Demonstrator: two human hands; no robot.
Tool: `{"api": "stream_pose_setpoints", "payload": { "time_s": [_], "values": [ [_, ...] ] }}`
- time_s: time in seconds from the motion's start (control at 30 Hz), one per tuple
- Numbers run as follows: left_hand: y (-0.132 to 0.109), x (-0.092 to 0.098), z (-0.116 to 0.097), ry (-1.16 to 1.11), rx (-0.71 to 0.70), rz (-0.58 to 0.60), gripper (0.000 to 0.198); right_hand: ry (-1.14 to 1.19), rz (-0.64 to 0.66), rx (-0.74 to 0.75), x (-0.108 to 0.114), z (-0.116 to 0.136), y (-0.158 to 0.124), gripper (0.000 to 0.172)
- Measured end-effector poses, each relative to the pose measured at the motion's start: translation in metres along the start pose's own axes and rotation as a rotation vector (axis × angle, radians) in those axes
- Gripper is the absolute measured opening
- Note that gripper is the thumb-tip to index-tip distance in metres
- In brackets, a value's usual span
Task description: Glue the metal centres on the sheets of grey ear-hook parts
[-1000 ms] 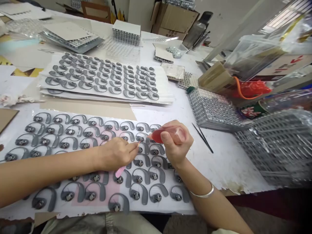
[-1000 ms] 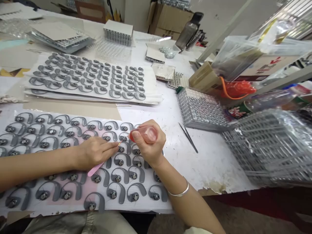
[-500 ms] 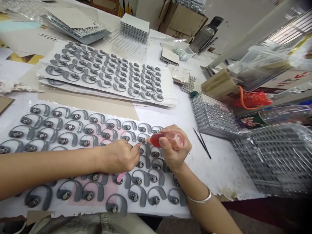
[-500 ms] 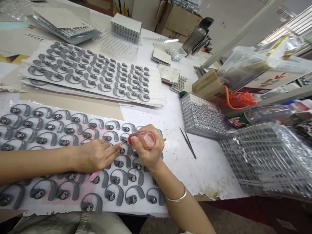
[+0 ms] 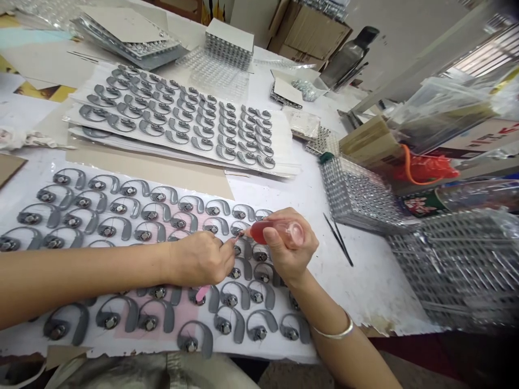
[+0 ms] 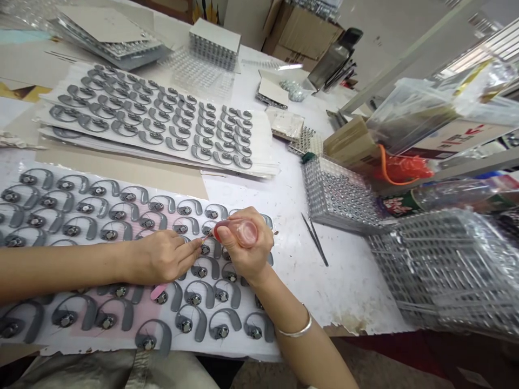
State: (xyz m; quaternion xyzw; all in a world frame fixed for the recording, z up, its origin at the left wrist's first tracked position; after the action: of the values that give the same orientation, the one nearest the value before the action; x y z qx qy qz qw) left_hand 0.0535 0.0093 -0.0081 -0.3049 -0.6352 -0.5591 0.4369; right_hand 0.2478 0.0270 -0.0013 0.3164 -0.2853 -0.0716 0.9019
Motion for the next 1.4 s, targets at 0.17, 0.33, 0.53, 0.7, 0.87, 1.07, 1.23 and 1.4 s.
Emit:
{"api": "stream_pose_setpoints", "payload": {
  "time_s": [0.17,0.33,0.53,0.7,0.87,1.07,1.23,1.4],
  "values": [
    [-0.0001,-0.0015,0.0000,0.000,0.004,0.001,0.021,-0.007,0.005,-0.009,0.0001,-0.0019,-0.0013,0.015],
    [-0.0010,-0.0022,-0.0002,0.007,0.005,0.004,0.021,-0.018,0.008,0.001,0.0001,-0.0020,-0.0024,0.015],
    [-0.0008,-0.0023,0.0002,0.018,-0.002,0.013,0.023,-0.031,-0.007,0.019,0.0009,-0.0033,-0.0021,0.015],
    [0.0004,-0.0026,0.0008,0.006,0.011,-0.018,0.021,-0.067,-0.036,0.038,0.0018,-0.0018,-0.0009,0.014],
    [-0.0001,-0.0016,0.0007,0.007,0.008,-0.019,0.019,-0.071,-0.027,0.059,0.0008,0.0000,-0.0006,0.015],
    [-0.0006,-0.0008,-0.0003,0.001,0.018,-0.030,0.016,-0.080,-0.028,0.047,0.0024,-0.0021,-0.0016,0.014],
    [0.0001,-0.0003,0.0000,-0.011,0.016,-0.012,0.017,-0.084,-0.027,0.038,0.0034,0.0003,-0.0016,0.015],
    [0.0008,0.0010,0.0005,-0.020,0.031,0.001,0.019,-0.098,-0.037,0.066,0.0041,0.0023,-0.0020,0.014]
  ]
}}
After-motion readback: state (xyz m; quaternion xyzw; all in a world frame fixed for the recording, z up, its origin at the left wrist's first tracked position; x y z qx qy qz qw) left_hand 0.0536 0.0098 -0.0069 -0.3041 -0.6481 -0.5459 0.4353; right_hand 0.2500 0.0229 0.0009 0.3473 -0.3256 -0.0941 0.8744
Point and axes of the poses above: each hand's wrist, its own y-axis towards the middle knuckle, its own x-axis out of the back of the hand, z = x × y, the point moved 1 cm from there along y, towards the middle knuckle, and after that the axes turned 11 degrees about -y, right-handed, at the moved point
